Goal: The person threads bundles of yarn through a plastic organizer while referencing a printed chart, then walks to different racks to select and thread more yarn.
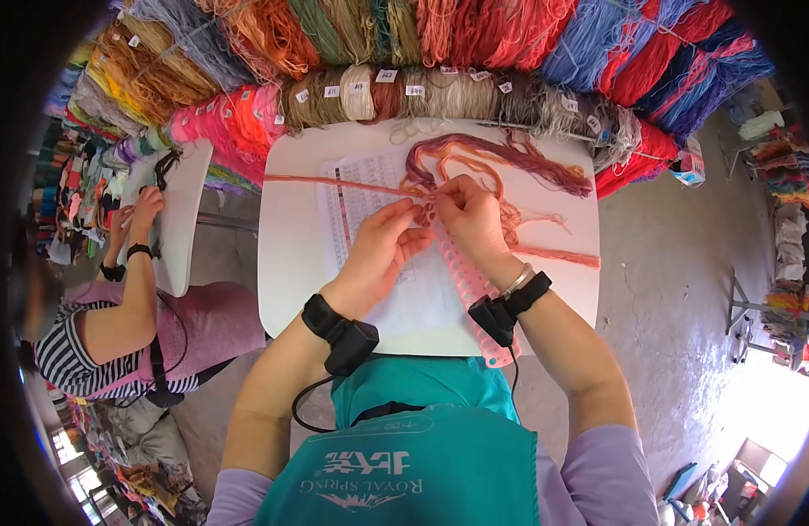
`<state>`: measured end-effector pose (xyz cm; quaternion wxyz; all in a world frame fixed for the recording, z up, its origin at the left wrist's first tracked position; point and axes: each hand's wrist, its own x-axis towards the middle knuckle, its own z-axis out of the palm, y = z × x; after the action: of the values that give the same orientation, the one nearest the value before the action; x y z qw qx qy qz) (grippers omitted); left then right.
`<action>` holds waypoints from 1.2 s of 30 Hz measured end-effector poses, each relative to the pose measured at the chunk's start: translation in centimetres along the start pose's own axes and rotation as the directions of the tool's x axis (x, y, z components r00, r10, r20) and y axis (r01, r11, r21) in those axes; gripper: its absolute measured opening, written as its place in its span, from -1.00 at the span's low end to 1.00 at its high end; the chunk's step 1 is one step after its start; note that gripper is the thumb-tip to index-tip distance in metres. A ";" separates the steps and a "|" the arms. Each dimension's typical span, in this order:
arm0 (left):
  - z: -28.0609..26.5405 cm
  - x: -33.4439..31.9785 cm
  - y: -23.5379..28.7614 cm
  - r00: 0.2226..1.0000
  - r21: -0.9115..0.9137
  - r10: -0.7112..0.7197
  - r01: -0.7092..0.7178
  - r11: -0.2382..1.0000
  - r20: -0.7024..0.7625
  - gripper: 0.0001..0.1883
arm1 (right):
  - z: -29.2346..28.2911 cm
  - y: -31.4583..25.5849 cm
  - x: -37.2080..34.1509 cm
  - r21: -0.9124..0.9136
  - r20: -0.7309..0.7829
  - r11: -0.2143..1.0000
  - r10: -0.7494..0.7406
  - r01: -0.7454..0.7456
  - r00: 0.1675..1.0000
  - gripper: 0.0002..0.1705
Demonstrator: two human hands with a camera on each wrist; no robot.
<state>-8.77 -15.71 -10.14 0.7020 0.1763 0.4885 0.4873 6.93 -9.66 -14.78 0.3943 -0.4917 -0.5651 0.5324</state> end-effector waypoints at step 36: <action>-0.9 2.7 0.4 0.991 0.355 0.024 -0.068 0.932 0.128 -0.76 | -0.1 -0.5 0.1 0.078 0.115 0.997 -0.001 -0.008 0.993 -0.91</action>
<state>-9.65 -13.42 -11.62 0.6749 0.3421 0.5211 0.3949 6.97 -9.54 -14.31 0.3792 -0.4455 -0.5646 0.5822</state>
